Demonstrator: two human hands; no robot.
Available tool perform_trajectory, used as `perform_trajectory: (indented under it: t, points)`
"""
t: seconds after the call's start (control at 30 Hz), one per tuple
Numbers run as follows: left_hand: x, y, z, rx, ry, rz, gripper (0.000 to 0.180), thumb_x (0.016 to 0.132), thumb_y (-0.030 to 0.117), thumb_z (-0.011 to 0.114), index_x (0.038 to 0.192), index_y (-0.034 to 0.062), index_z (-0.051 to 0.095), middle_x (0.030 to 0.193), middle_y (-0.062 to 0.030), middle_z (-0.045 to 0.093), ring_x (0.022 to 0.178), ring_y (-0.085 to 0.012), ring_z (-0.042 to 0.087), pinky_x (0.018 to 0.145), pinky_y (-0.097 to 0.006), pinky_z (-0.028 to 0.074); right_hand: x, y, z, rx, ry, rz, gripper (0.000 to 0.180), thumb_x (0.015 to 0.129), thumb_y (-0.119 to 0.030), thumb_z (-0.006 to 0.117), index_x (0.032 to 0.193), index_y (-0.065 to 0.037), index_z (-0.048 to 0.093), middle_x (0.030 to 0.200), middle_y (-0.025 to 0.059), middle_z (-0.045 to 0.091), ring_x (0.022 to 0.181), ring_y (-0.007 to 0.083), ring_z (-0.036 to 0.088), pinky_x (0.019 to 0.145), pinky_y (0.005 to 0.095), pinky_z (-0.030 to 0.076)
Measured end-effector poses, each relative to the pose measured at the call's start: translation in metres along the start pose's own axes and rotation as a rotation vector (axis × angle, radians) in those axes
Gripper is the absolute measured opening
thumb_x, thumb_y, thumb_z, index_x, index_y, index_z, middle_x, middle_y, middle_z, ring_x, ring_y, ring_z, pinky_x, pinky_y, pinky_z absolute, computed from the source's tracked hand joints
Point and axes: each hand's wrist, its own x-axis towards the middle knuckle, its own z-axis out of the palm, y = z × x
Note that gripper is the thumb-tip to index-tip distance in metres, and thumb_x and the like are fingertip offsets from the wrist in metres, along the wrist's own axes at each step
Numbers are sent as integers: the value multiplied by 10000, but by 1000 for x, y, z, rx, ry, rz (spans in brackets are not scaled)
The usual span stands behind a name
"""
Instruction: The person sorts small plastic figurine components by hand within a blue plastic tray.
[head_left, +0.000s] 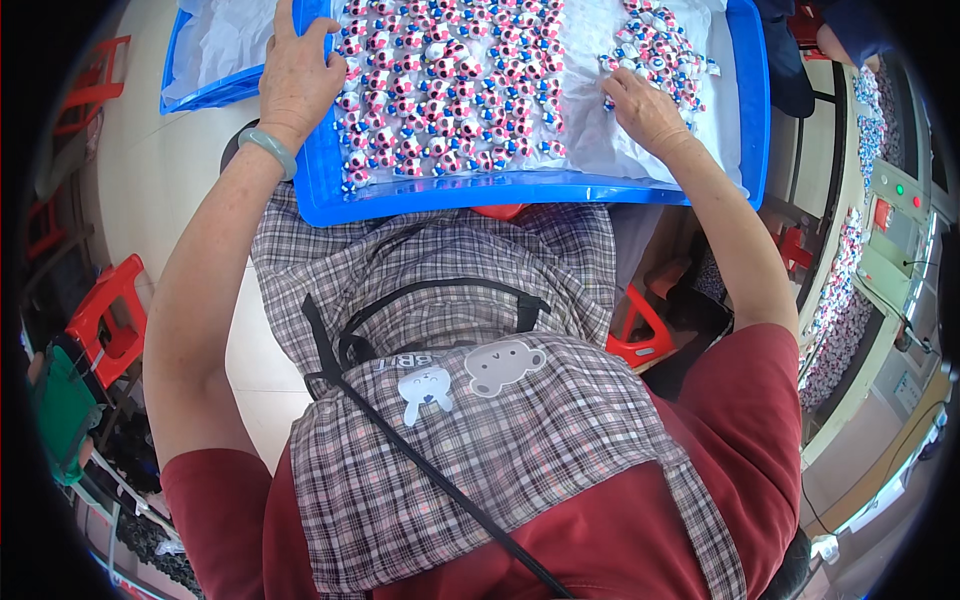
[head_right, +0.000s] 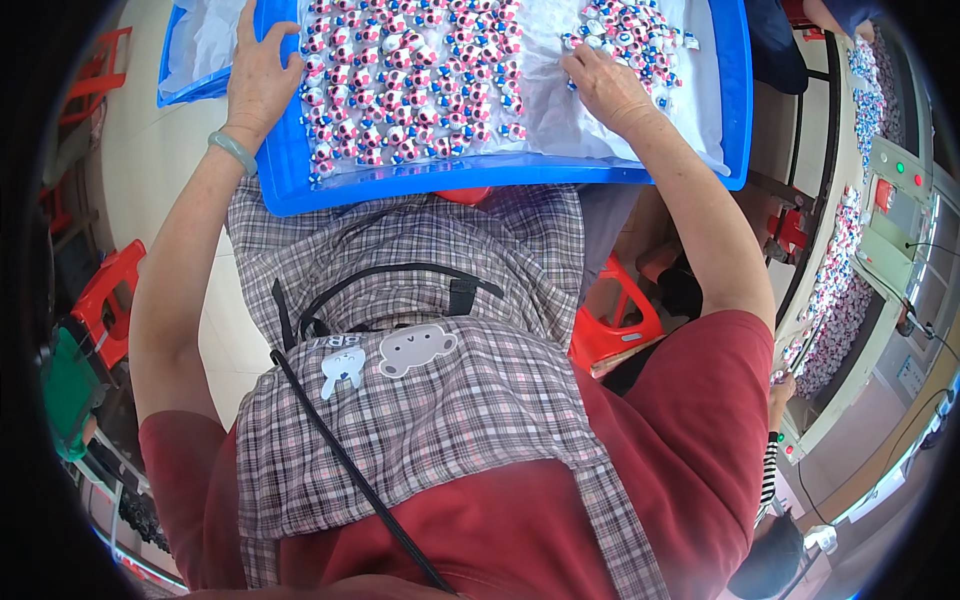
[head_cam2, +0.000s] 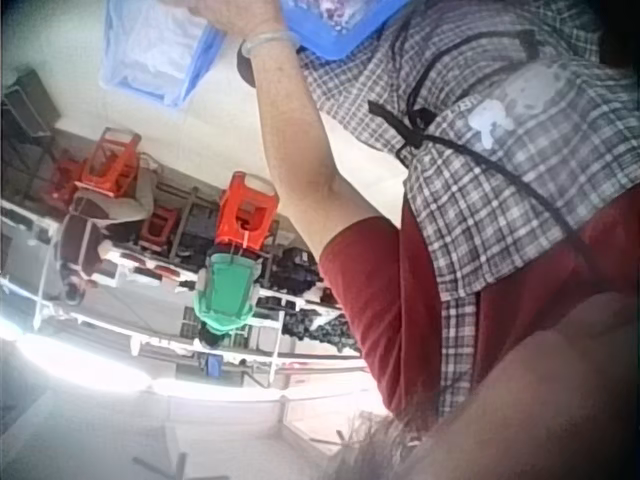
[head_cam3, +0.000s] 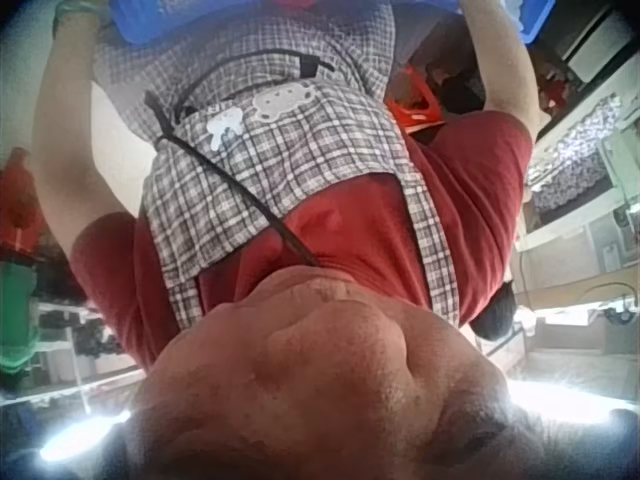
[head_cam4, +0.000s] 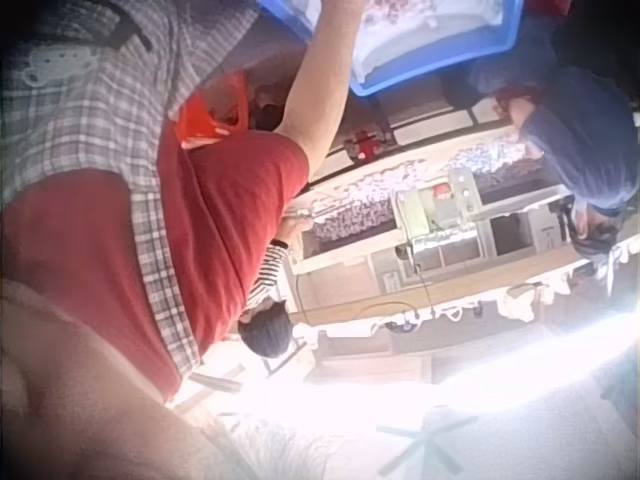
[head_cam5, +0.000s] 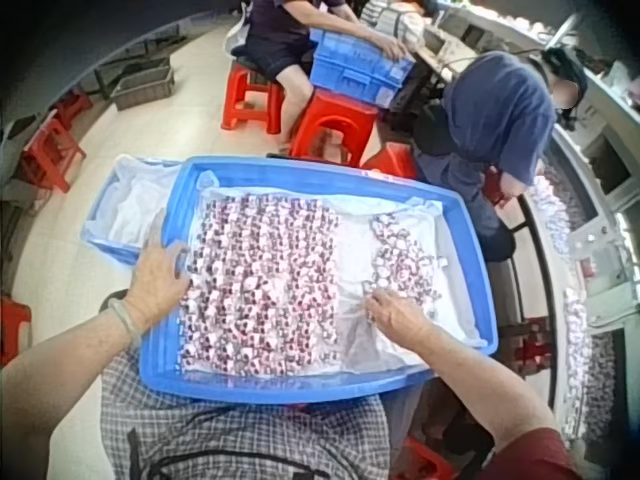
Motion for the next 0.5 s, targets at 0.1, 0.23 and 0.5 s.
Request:
perform_trajectory:
  t: [0.1,0.23,0.5]
  points:
    - [0,1,1,-3,2,6,331,774,65,639,1096,-10,658,1556,-401,222,1369,-558,374,1183,-508,320,-1,-3,-3,8,36,-37,236,884,-45,600,1111,-103,581,1046,100,589,956,308,675,773,438,601]
    - [-1,1,1,-37,-1,0,330,781,68,636,1099,-14,660,1557,-401,220,1372,-557,371,1184,-508,318,-2,-30,-27,288,61,111,236,836,-65,662,1060,-72,591,1000,105,630,879,289,687,737,425,576]
    - [0,1,-1,-26,-5,10,347,778,79,640,1112,-13,662,1549,-398,233,1352,-554,396,1167,-502,347,-3,-91,-39,784,-221,185,252,792,-45,769,1001,-12,633,870,77,699,757,182,688,699,326,561]
